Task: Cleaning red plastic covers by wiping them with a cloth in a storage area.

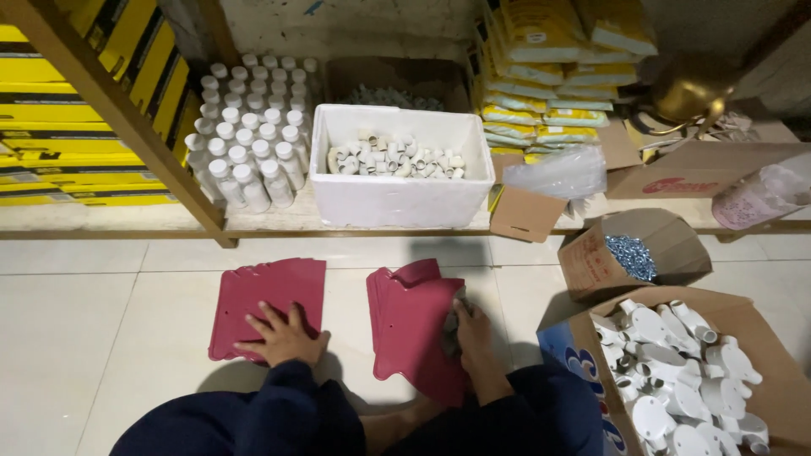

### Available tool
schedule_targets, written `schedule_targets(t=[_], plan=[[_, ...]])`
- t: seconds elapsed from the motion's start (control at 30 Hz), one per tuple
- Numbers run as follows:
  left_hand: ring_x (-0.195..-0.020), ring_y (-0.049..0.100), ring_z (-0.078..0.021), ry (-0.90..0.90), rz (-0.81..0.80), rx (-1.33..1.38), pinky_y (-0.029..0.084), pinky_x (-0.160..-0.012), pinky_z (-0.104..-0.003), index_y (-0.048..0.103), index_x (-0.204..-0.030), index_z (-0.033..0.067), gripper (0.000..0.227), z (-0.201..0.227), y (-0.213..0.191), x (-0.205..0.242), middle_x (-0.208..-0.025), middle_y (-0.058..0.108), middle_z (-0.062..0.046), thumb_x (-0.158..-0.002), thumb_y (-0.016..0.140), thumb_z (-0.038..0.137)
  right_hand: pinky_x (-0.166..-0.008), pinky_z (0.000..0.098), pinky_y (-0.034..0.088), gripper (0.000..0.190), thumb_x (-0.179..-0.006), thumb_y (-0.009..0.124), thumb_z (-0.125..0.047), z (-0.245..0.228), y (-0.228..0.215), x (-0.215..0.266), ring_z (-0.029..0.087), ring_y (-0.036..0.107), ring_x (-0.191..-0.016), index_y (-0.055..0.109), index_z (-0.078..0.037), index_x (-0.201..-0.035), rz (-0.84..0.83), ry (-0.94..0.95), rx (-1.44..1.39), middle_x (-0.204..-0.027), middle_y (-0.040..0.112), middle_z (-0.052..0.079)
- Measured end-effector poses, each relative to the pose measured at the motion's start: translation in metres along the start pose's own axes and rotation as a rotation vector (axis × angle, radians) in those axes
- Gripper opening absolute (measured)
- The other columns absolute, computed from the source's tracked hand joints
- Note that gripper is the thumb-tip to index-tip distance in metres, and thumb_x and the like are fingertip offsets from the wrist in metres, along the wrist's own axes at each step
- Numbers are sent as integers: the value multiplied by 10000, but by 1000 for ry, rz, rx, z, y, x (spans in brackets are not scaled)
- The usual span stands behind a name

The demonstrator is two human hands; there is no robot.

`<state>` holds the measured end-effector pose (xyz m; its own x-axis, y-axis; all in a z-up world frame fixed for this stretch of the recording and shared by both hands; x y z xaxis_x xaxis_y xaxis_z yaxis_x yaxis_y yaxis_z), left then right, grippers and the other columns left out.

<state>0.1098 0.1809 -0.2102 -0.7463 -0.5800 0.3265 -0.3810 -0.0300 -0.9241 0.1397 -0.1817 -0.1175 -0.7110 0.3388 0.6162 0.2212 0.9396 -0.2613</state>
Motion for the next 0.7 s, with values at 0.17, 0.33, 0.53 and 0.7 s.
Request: schedule_targets(t=[0.17, 0.33, 0.53, 0.7], plan=[[-1562, -16, -569, -17, -10, 29, 141, -1036, -886, 165, -1604, 372, 1007, 14, 11, -2, -1757, -13, -180, -780, 600, 754, -888, 393, 557, 448, -994, 583, -332, 0, 2, -2, 281, 676, -1052, 652, -32, -1319, -7, -39, -74, -1161, 728, 136], [-1551, -4, -592, -66, 66, 41, 104, -1012, -904, 166, -1604, 351, 951, 4, 26, -22, -1754, 3, -203, -806, 513, 732, -900, 412, 561, 498, -990, 573, -368, -6, -2, 7, 297, 669, -1087, 631, -48, -1366, 12, -8, -49, -1224, 710, 150], [-1546, 27, -599, -97, 153, 64, 71, -1024, -900, 222, -1603, 341, 884, 1, 37, -30, -1751, 47, -224, -827, 458, 694, -890, 394, 532, 447, -981, 573, -370, 6, -3, -10, 284, 671, -1071, 677, -47, -1272, 17, -46, -8, -1160, 723, 138], [-1584, 14, -505, -76, 57, 65, -14, -1120, -828, 291, -1620, 333, 802, 14, -19, 27, -1754, 115, -173, -887, 500, 583, -1086, 603, 428, 747, -1004, 566, -559, 15, 6, -31, 489, 504, -1367, 530, 29, -1464, -109, -199, 170, -1451, 549, 304]])
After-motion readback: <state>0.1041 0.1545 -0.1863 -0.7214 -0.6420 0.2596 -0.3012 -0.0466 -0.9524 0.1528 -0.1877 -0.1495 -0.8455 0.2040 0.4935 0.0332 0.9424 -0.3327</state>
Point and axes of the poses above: each hand's wrist, its own x-axis away from the middle knuckle, its own y-axis out of the palm, z = x × y, the point moved 6 cm from there along -x, towards the middle knuckle
